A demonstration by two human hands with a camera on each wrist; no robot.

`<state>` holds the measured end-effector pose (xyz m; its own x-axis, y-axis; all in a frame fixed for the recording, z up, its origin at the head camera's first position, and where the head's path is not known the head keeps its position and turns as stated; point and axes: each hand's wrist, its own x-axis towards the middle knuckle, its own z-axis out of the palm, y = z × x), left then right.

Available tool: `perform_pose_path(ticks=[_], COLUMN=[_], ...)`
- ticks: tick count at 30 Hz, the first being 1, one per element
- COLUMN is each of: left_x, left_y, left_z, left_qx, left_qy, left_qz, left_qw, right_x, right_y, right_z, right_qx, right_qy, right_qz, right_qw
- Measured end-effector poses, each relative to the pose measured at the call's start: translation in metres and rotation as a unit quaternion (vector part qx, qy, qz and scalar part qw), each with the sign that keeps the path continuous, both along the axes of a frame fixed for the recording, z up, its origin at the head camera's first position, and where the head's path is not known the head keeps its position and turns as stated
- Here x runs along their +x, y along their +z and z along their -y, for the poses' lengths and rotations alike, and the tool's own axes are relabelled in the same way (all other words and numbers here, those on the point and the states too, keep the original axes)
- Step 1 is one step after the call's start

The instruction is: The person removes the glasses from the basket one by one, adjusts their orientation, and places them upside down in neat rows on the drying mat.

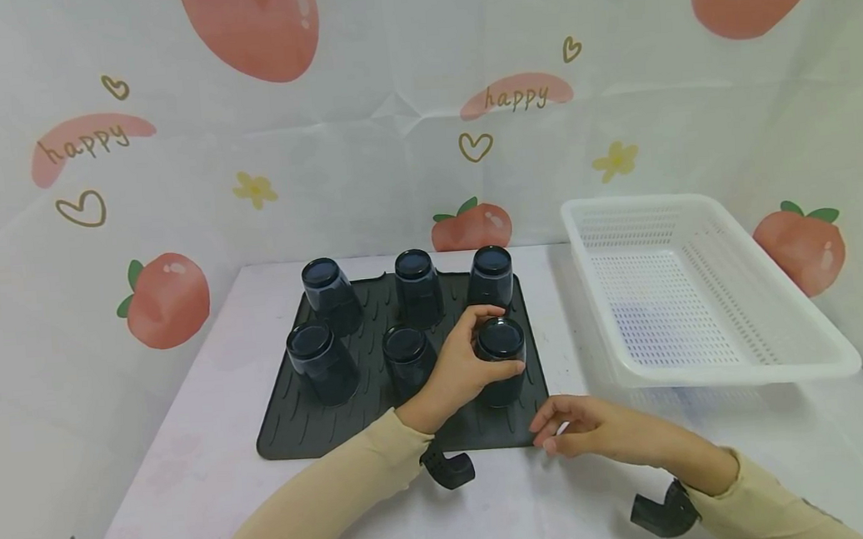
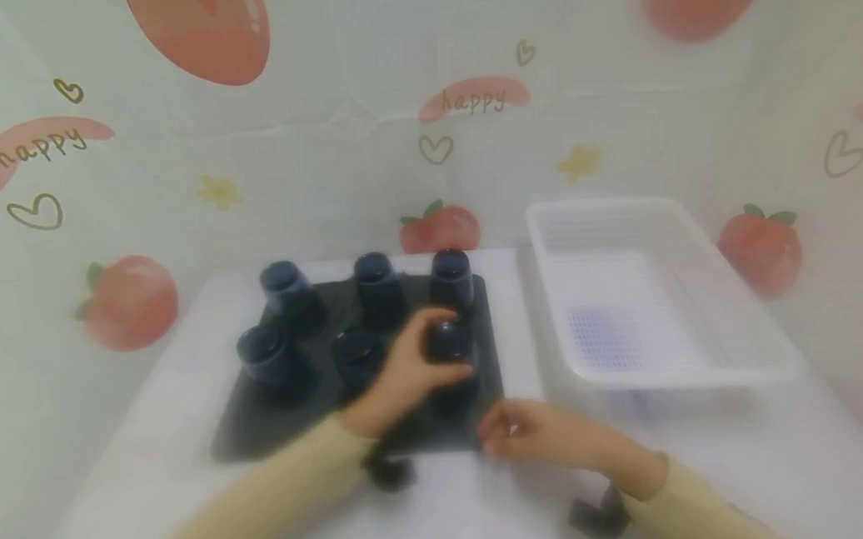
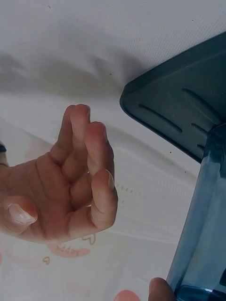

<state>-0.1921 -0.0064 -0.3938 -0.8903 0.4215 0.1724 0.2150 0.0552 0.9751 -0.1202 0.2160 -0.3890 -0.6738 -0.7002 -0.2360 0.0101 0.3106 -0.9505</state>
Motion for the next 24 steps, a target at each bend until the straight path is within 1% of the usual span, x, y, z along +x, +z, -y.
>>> perform_pose_path(ticks=[13,24], left_x=[0.0036,0.0024], left_y=[0.0047,0.0031], left_z=[0.0004,0.0007], left_qx=[-0.003,0.005], left_qy=[0.0,-0.001], left_qz=[0.007,0.003], left_qw=[1.0,1.0], right_x=[0.0013,0.0007], right_y=[0.0009,-0.0013], right_z=[0.001,0.0006], right_qx=[0.006,0.016], right_qy=[-0.001,-0.003], right_qz=[0.004,0.008], right_qw=[1.0,1.0])
